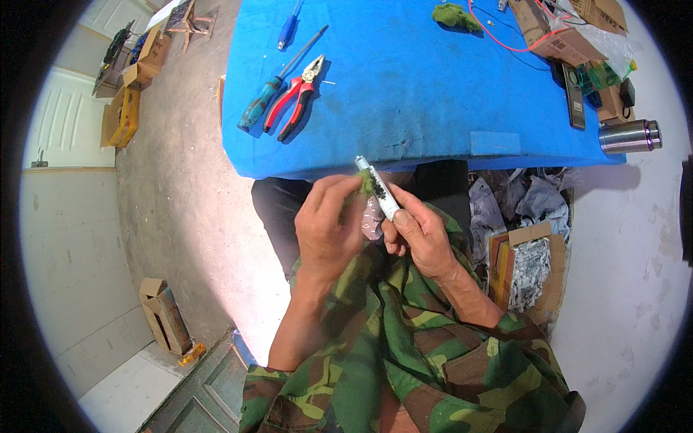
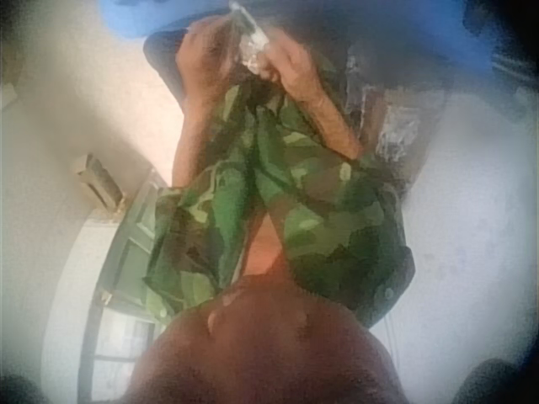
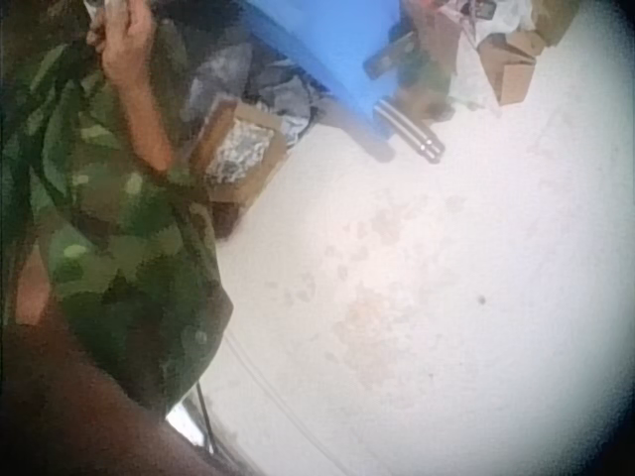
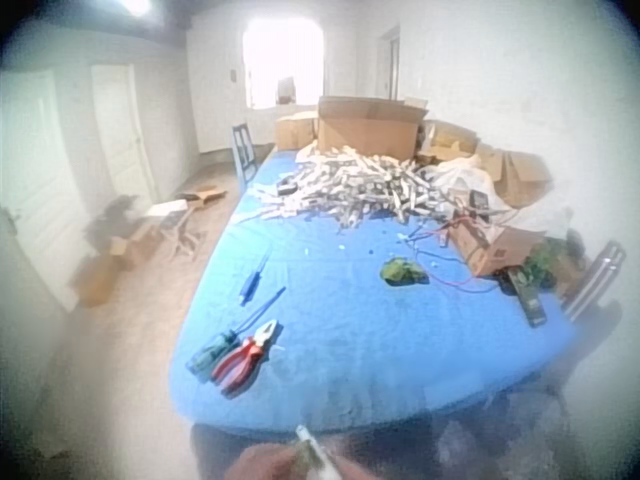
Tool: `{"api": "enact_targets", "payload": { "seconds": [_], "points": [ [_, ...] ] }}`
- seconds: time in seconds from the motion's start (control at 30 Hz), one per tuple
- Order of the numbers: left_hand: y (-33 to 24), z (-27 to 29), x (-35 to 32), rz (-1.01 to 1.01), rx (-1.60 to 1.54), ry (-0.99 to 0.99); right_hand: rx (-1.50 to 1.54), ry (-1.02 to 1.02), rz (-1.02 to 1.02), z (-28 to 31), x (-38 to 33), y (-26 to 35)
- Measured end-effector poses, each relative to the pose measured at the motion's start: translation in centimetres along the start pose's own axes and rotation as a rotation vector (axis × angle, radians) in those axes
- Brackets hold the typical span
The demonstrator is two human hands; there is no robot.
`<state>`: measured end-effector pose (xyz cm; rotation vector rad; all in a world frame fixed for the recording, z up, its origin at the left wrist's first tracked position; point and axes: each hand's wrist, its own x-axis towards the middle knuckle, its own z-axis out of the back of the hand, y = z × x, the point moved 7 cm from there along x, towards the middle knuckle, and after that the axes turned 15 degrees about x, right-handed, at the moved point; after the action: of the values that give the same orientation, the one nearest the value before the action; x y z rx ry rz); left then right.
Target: The person holds a metal component and attaches a small white plastic piece to it by hand, then uses a screwdriver to tighten a screw and pliers to crimp a section of the component.
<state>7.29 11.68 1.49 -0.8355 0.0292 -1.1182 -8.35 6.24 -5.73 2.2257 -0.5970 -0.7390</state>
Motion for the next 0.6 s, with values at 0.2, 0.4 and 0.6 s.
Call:
{"api": "enact_targets", "payload": {
  "seconds": [0.2, 0.4, 0.6],
  "points": [
    [2.0, 0.3, 0.0, 0.138, -0.134, -0.023, 0.074, 0.058, -0.01, -0.2, 0.1, -0.3],
    [0.2, -0.5, -0.3, 0.057, -0.13, 0.031, 0.163, 0.054, -0.003, -0.8, 0.5, -0.3],
    [-2.0, -1.4, -1.8, -0.129, -0.093, 0.087, 0.129, -0.049, 0.029, 0.6, 1.0, -0.2]
  ]
}}
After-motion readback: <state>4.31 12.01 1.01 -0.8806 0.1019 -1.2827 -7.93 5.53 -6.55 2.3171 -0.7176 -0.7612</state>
